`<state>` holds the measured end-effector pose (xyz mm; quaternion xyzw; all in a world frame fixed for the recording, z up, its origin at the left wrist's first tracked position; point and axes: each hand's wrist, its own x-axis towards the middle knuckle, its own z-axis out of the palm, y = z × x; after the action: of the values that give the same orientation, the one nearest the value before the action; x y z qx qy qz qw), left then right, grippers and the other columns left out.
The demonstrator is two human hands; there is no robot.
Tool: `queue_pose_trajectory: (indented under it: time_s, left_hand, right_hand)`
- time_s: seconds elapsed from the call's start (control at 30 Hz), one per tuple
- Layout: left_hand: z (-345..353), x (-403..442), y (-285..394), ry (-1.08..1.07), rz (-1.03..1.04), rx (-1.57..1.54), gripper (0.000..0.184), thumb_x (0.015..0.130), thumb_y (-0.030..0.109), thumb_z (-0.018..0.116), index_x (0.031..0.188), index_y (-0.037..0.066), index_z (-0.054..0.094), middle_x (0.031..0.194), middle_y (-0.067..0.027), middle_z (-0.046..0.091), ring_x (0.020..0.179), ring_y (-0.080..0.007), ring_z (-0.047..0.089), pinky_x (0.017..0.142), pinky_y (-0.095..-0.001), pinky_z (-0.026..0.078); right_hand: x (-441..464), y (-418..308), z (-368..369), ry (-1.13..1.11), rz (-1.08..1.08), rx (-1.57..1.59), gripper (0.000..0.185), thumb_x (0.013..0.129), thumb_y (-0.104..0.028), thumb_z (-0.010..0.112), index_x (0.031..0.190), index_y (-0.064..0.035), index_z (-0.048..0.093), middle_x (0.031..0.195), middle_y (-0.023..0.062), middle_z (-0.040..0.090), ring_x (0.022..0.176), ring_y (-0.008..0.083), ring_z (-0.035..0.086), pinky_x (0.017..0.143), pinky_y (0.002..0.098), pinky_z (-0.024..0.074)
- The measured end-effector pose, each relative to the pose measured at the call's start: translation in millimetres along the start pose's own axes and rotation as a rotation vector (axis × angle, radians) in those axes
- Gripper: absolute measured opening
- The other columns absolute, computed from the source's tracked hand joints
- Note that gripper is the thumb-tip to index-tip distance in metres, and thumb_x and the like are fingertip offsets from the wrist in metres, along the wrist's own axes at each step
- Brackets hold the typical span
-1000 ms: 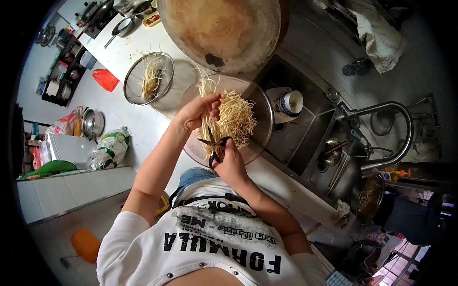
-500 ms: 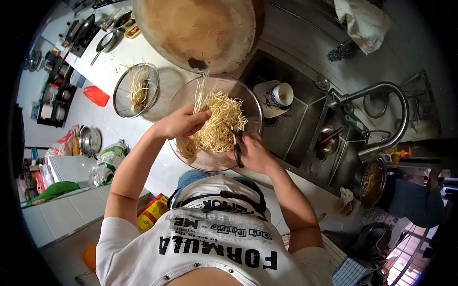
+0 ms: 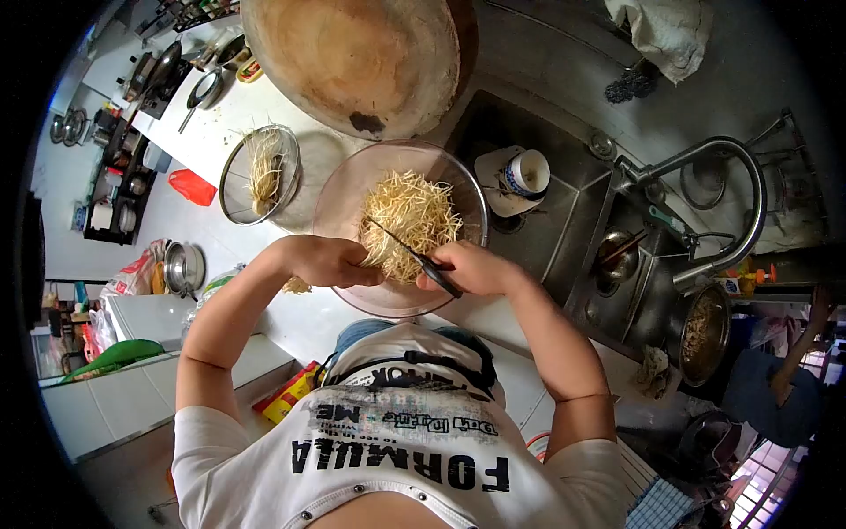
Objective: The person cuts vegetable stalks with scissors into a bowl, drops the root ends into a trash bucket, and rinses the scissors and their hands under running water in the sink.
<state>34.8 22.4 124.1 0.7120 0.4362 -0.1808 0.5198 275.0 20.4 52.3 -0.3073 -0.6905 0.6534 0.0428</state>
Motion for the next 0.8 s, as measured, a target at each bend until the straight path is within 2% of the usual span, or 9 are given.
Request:
queue_pose_trajectory:
  time_s: [0.23,0.37,0.43,0.53,0.57,0.6,0.7,0.73,0.8]
  left_hand:
    - [-2.2,13.3,-16.6,-0.088,-0.054,-0.078,0.056,0.086,0.049,0.045,0.090,-0.005,0.058,0.067,-0.0065,0.053,0.062,-0.0159,0.046,0.058,-0.0303,0.040]
    - [-3.1,21.5,-27.4,-0.055,-0.060,-0.163,0.053,0.084,0.053,0.046,0.073,0.002,0.055,0.060,-0.0005,0.046,0.054,-0.0117,0.042,0.049,-0.0266,0.036]
    - [-6.7,26.0,-32.4,-0.242,-0.020,-0.450,0.048,0.085,0.050,0.048,0.060,0.010,0.043,0.051,0.0047,0.038,0.045,-0.0076,0.034,0.041,-0.0225,0.027]
    - [-4.4,37.1,-45.5,-0.242,0.175,-0.453,0.042,0.080,0.038,0.062,0.057,0.011,0.040,0.050,0.0063,0.035,0.043,-0.0055,0.030,0.039,-0.0221,0.023]
    - [-2.3,41.2,-49.7,-0.227,0.356,-0.354,0.042,0.077,0.035,0.066,0.056,0.011,0.040,0.050,0.0070,0.033,0.042,-0.0051,0.029,0.038,-0.0228,0.022]
    - [-1.4,40.8,-42.2,-0.188,0.353,-0.364,0.037,0.072,0.021,0.070,0.056,0.011,0.039,0.050,0.0070,0.034,0.043,-0.0043,0.029,0.038,-0.0227,0.022]
    - [1.5,45.8,-39.7,-0.200,0.322,-0.393,0.033,0.071,0.014,0.068,0.056,0.011,0.038,0.050,0.0069,0.035,0.043,-0.0039,0.030,0.038,-0.0219,0.023]
    - [4.7,50.7,-43.3,-0.207,0.317,-0.457,0.031,0.070,0.011,0.066,0.056,0.011,0.039,0.050,0.0066,0.035,0.042,-0.0035,0.032,0.038,-0.0212,0.023]
    - [9.5,58.9,-50.3,-0.214,0.308,-0.513,0.031,0.069,0.010,0.067,0.056,0.012,0.039,0.049,0.0065,0.036,0.042,-0.0034,0.032,0.037,-0.0209,0.023]
  right_hand:
    - [-3.4,27.0,14.6,0.087,0.034,0.344,0.022,0.088,-0.019,0.053,0.080,0.0012,0.056,0.065,0.0012,0.054,0.058,0.0087,0.050,0.053,0.0231,0.0410]
    - [-3.2,60.7,23.1,0.031,-0.128,0.327,0.024,0.092,-0.022,0.045,0.090,0.0006,0.052,0.076,0.0039,0.055,0.070,0.0101,0.053,0.062,0.0233,0.0426]
    - [-7.2,51.4,27.0,-0.055,0.078,0.655,0.025,0.094,-0.024,0.039,0.096,-0.0013,0.049,0.084,0.0052,0.055,0.079,0.0108,0.053,0.070,0.0243,0.0429]
    - [-5.7,39.9,31.4,-0.073,0.082,0.359,0.028,0.096,-0.023,0.028,0.099,-0.0022,0.046,0.090,0.0024,0.045,0.081,0.0073,0.047,0.073,0.0196,0.0440]
    - [-2.9,38.0,32.4,-0.046,0.024,0.249,0.027,0.095,-0.024,0.032,0.098,-0.0015,0.047,0.090,0.0041,0.046,0.083,0.0098,0.048,0.074,0.0213,0.0439]
    - [-0.1,36.1,33.4,-0.013,-0.031,0.135,0.027,0.094,-0.025,0.035,0.098,-0.0007,0.047,0.091,0.0058,0.047,0.085,0.0124,0.048,0.075,0.0231,0.0439]
    - [6.2,18.4,30.7,0.084,-0.160,-0.506,0.039,0.085,-0.037,0.053,0.094,0.0013,0.050,0.092,0.0143,0.050,0.093,0.0254,0.048,0.082,0.0322,0.0406]
    - [9.4,14.0,30.3,0.107,-0.084,-0.460,0.050,0.074,-0.043,0.063,0.091,0.0029,0.051,0.092,0.0183,0.051,0.097,0.0326,0.045,0.086,0.0372,0.0364]
    - [10.7,-0.9,28.3,0.116,-0.018,-0.489,0.050,0.074,-0.042,0.064,0.090,0.0035,0.051,0.093,0.0184,0.051,0.098,0.0324,0.045,0.087,0.0374,0.0361]
